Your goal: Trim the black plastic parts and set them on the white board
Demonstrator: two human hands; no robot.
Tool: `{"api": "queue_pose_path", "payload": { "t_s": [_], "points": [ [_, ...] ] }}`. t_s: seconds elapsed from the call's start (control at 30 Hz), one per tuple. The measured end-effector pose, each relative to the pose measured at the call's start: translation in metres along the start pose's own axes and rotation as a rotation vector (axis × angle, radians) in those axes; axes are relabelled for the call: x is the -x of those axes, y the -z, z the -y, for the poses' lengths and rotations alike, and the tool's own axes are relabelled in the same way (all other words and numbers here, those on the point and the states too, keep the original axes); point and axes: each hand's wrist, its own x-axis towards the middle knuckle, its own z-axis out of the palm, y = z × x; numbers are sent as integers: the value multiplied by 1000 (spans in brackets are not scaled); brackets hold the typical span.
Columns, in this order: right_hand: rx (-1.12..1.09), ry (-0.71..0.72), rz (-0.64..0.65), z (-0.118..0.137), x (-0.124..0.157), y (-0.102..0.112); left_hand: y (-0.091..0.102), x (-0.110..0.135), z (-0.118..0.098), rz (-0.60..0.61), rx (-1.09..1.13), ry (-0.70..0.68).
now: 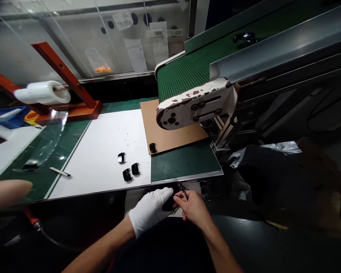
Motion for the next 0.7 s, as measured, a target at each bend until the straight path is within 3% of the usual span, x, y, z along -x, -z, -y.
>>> {"api": "queue_pose_path", "payload": {
  "t_s": [0.13,0.23,0.33,0.43,0.53,0.6,0.7],
  "points": [
    [242,19,-238,2,11,-18,-17,-10,-9,59,-57,127],
    [333,5,-354,3,23,-10,-22,-13,-11,38,-29,165],
    [371,-87,-511,5,35,39,-12,-10,-8,-23,77,128],
    [443,-203,-768,8,44,118,4,-3,-7,-105,222,76],
    [548,-201,-938,9,46,187,13,3,-11,-291,497,67],
    [593,-197,-991,5,45,209,16,6,-15,-406,651,57],
    [615,-54,-932,-4,39,202,20,8,-21,-489,705,13]
  ]
}}
